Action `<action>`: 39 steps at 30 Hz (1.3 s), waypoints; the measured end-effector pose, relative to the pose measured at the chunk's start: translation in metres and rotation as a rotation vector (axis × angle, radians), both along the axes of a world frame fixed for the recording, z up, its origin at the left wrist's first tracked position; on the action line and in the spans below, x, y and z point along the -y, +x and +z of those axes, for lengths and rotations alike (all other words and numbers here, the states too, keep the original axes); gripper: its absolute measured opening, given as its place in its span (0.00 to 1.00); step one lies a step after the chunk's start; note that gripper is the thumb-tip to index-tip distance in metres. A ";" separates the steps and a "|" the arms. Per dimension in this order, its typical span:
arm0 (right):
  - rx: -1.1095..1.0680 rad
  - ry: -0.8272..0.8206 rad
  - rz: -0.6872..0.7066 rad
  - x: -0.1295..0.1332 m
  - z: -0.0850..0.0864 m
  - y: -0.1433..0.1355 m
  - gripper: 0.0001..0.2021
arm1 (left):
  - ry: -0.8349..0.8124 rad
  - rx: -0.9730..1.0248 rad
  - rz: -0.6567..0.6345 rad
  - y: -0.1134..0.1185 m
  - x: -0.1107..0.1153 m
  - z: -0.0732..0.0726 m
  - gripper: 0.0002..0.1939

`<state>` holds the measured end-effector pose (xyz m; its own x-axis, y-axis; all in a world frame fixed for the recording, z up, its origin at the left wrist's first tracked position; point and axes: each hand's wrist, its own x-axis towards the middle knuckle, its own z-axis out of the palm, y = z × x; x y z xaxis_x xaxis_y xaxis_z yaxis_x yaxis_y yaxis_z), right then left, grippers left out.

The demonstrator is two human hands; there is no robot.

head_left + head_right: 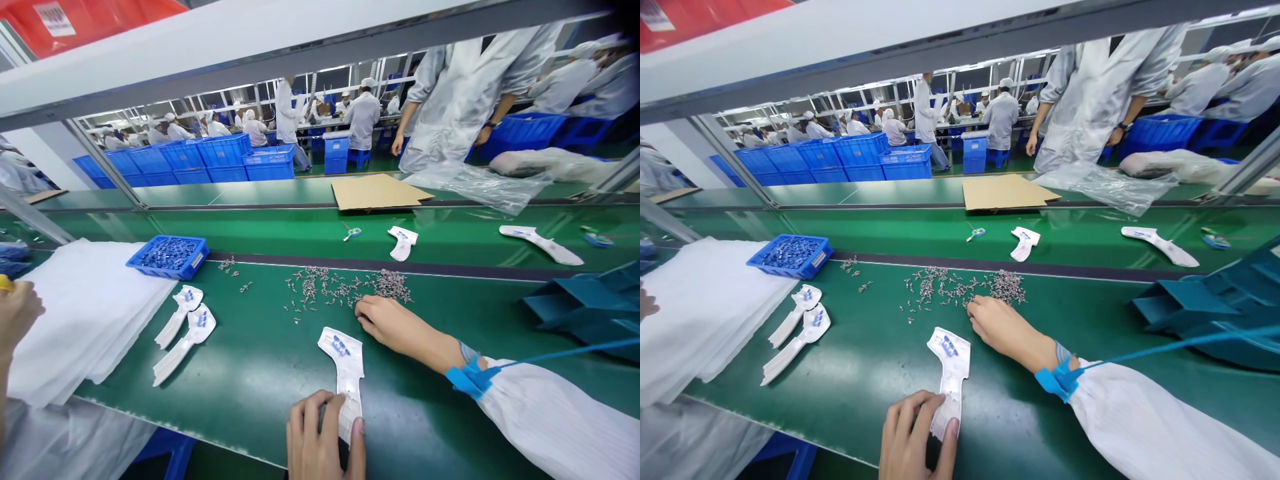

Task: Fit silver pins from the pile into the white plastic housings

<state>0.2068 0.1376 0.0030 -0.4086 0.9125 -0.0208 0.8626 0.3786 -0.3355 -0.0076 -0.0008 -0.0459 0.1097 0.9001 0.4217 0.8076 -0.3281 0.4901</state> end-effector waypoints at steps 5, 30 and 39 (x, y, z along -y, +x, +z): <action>-0.473 -0.390 0.049 0.034 0.029 -0.013 0.05 | -0.059 0.124 -0.086 0.000 -0.015 0.022 0.15; -0.365 -0.518 0.050 0.061 0.031 -0.046 0.12 | -0.154 0.102 -0.196 -0.010 -0.012 0.019 0.11; -0.197 -0.543 0.073 0.056 0.041 -0.051 0.11 | -0.155 0.185 -0.186 -0.008 -0.011 0.014 0.13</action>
<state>0.1555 0.0820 0.0436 -0.5132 0.7619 -0.3950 0.7427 0.1635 -0.6494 -0.0154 0.0106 -0.0315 0.2125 0.9270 0.3090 0.6331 -0.3715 0.6791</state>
